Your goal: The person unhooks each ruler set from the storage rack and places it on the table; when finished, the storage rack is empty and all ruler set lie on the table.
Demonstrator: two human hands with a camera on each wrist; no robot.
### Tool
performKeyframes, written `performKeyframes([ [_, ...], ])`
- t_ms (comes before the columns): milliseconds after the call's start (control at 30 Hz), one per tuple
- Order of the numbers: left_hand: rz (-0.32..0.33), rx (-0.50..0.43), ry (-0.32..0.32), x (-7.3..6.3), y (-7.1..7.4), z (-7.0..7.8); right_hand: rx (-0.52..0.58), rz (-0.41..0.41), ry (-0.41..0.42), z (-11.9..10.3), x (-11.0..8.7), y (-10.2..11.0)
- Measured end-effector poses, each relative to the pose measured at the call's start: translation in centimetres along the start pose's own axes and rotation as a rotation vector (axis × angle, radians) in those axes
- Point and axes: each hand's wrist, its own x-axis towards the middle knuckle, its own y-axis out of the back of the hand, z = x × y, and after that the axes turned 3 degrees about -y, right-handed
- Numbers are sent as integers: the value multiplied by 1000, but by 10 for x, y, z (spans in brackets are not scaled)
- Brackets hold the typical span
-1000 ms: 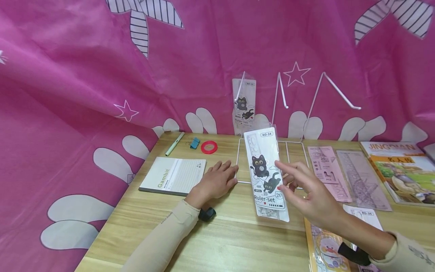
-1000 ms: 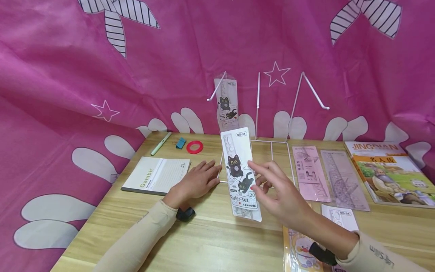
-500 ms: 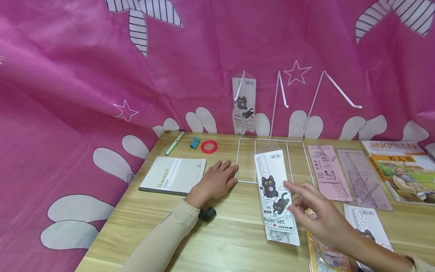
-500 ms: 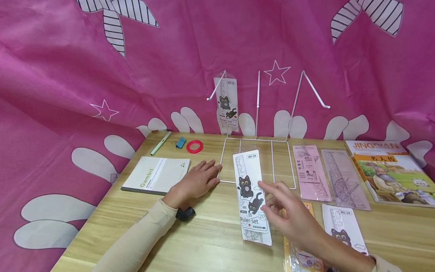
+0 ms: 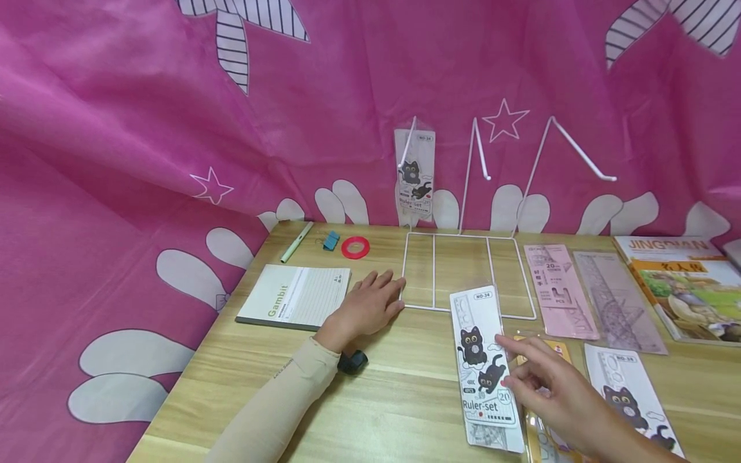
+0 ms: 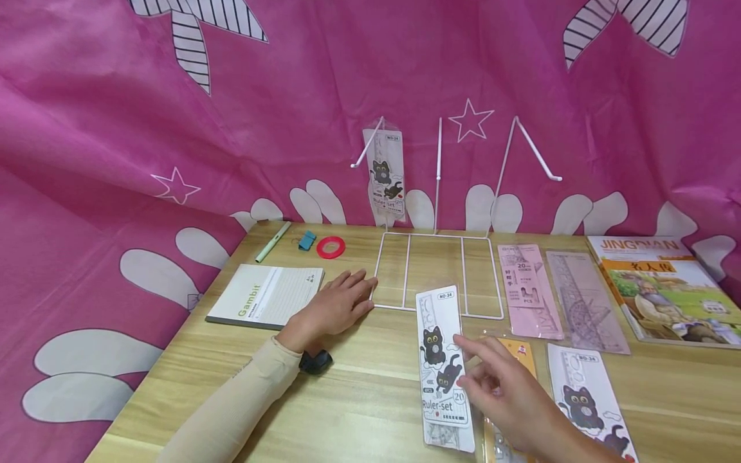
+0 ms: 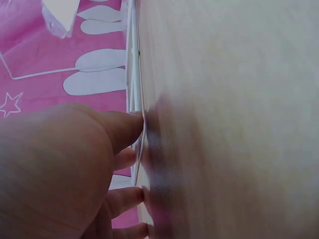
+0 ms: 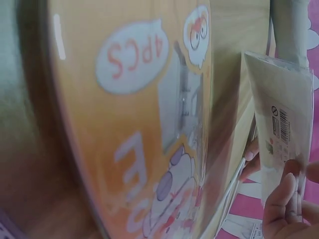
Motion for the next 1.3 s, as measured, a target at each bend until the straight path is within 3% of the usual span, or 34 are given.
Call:
performKeyframes([
  [267,-2,21,2,1,-1,-1,-12,-39,-116,7,-12,5],
  [600,-9,15,13,4,-2,-1,-67,-82,-120,14,-23,4],
  [733,-8,14,14,4,-3,-2,-70,-154,-165,16,-26,6],
  [967,2,16,7,3,-2,-2,-90,-334,-373,13,-21,12],
  [1300,-3,14,4,2,-1,0,-241,-350,-410,13,-15,11],
])
